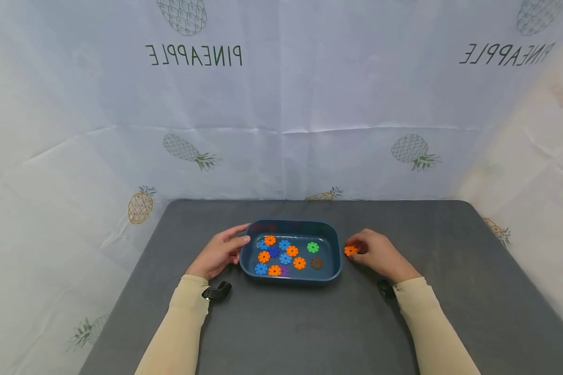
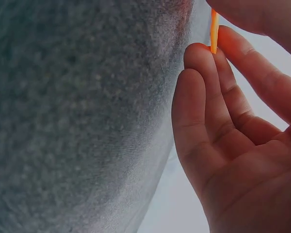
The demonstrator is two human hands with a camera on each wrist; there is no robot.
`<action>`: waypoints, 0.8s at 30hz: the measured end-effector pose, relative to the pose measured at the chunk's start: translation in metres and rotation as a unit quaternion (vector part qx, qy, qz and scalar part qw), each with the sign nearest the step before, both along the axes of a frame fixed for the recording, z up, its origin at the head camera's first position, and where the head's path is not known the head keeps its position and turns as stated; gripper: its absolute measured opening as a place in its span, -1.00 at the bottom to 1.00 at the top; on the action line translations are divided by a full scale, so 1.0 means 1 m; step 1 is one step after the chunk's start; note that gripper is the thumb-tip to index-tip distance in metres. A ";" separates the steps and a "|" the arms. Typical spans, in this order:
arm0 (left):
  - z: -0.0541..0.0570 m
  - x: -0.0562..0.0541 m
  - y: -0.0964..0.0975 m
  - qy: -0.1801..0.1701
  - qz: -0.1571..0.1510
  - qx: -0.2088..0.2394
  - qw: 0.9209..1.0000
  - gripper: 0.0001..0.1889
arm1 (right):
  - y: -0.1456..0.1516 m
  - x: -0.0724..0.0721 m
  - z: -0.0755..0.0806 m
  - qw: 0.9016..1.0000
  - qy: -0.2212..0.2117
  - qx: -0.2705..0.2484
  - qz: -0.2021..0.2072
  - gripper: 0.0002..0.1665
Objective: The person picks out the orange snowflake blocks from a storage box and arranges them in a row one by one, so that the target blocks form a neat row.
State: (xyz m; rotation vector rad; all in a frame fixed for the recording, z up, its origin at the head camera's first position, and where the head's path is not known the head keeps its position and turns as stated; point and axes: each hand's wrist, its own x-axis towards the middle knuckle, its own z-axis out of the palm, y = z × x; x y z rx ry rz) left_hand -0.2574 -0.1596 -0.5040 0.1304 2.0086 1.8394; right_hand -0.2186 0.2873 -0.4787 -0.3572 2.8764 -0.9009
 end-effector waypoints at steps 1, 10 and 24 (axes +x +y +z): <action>0.001 0.000 0.000 0.000 -0.001 0.000 1.000 -0.31 | 0.000 0.000 0.000 1.000 0.002 0.001 0.001 -0.67; 0.004 0.001 0.001 -0.006 0.004 0.001 1.000 -0.30 | -0.001 -0.002 -0.003 1.000 -0.007 -0.001 0.010 -0.68; 0.002 0.001 -0.001 -0.005 0.002 0.007 1.000 -0.31 | -0.002 -0.005 -0.009 1.000 -0.010 0.012 0.006 -0.67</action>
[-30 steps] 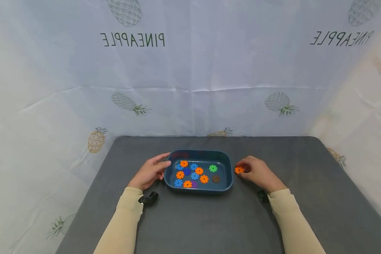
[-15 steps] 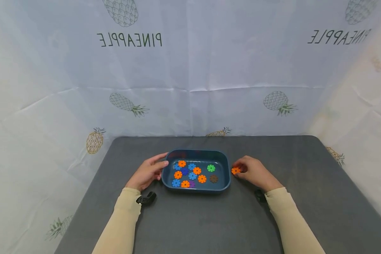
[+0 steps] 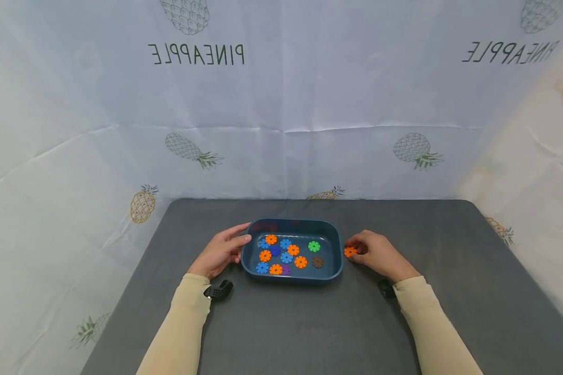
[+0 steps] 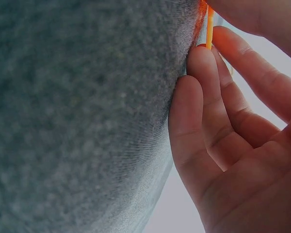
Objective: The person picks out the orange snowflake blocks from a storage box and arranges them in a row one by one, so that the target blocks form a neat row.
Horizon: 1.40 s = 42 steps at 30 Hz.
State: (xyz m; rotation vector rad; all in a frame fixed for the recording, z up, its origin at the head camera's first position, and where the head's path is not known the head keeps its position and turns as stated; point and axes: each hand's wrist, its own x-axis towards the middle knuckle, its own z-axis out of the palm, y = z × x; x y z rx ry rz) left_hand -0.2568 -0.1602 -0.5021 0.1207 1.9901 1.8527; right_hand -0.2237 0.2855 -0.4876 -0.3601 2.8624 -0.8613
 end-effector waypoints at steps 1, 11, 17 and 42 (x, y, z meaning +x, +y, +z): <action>0.000 0.000 0.000 -0.001 0.000 0.000 1.000 -0.31 | 0.000 0.000 0.000 1.000 -0.001 -0.001 -0.002 -0.67; -0.001 -0.001 0.001 -0.009 0.002 0.006 1.000 -0.28 | 0.003 0.001 0.002 1.000 -0.006 -0.005 -0.005 -0.66; -0.002 0.000 -0.003 -0.006 0.006 0.007 1.000 -0.28 | -0.001 0.001 0.005 1.000 0.000 0.002 -0.009 -0.65; -0.003 -0.002 -0.003 0.012 0.001 0.014 1.000 -0.32 | -0.110 -0.021 0.090 0.959 0.005 0.175 0.222 -0.67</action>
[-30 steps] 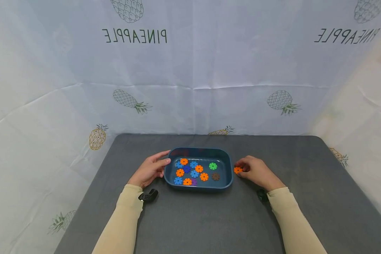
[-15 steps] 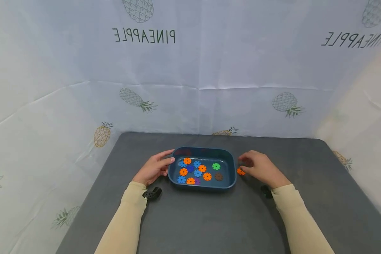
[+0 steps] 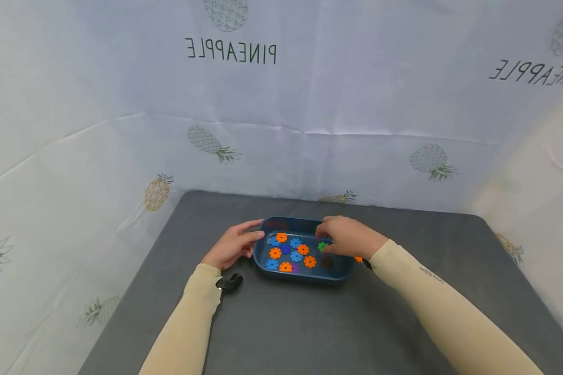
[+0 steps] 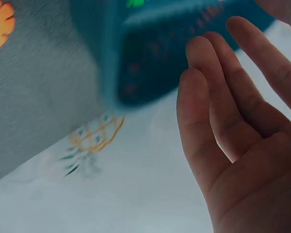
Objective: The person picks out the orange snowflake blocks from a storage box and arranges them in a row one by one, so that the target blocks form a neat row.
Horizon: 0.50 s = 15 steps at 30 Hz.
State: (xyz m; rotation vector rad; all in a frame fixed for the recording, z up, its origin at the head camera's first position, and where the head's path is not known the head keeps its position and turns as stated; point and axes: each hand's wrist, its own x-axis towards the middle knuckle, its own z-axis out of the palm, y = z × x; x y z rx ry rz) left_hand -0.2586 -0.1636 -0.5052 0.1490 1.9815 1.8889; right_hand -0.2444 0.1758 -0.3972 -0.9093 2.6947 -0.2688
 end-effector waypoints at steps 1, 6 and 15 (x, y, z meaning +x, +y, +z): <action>0.000 0.000 0.000 0.001 0.000 0.000 1.000 -0.32 | -0.007 -0.001 -0.001 1.000 -0.004 0.014 0.014 -0.67; 0.002 0.001 0.001 0.003 0.003 -0.001 1.000 -0.33 | -0.034 -0.005 -0.009 0.996 -0.031 0.065 0.052 -0.67; 0.002 0.000 -0.001 0.006 0.001 0.003 1.000 -0.34 | -0.055 -0.008 -0.024 0.993 -0.045 0.094 0.054 -0.75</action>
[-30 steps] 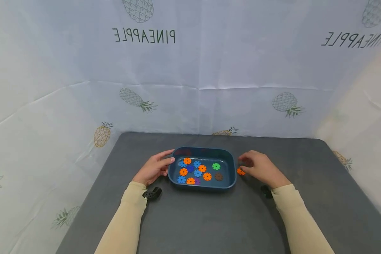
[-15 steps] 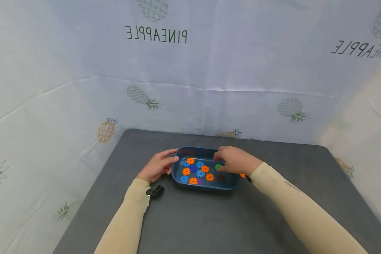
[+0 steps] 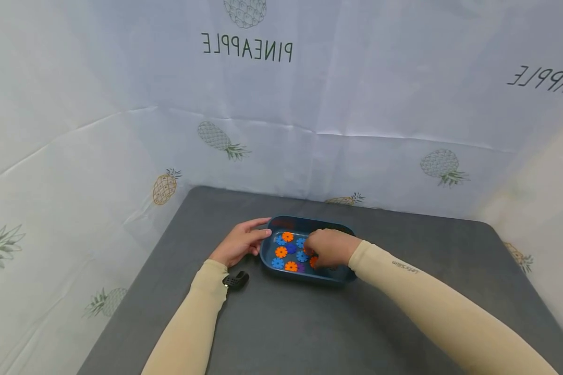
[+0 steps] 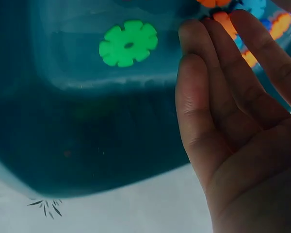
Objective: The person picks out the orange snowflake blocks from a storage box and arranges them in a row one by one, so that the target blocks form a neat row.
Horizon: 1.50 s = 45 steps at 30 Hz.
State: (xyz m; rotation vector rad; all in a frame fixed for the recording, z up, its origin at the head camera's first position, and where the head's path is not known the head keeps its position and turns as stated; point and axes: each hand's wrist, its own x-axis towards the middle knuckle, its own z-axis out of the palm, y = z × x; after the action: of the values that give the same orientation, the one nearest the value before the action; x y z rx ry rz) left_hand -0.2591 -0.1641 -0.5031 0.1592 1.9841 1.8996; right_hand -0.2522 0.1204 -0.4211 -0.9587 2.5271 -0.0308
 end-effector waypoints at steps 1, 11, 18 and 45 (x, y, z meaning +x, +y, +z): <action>0.000 0.000 0.000 -0.001 0.002 0.001 1.000 -0.35 | -0.001 0.000 -0.002 1.000 0.000 0.000 0.000 -0.76; 0.000 0.002 0.002 -0.004 0.009 -0.001 1.000 -0.37 | -0.008 -0.001 -0.012 1.000 0.006 0.012 -0.001 -0.89; 0.002 0.000 0.001 -0.005 0.010 0.005 1.000 -0.35 | -0.010 -0.002 -0.007 1.000 -0.023 0.007 -0.018 -0.92; 0.004 0.004 0.003 -0.003 0.006 -0.003 1.000 -0.36 | 0.012 -0.001 0.030 0.999 0.001 -0.041 -0.006 -0.64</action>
State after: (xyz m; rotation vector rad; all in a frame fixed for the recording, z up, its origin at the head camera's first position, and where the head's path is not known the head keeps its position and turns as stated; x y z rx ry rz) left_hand -0.2555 -0.1615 -0.4995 0.1401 1.9896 1.8998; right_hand -0.2529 0.1323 -0.3914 -0.9754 2.5507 -0.1387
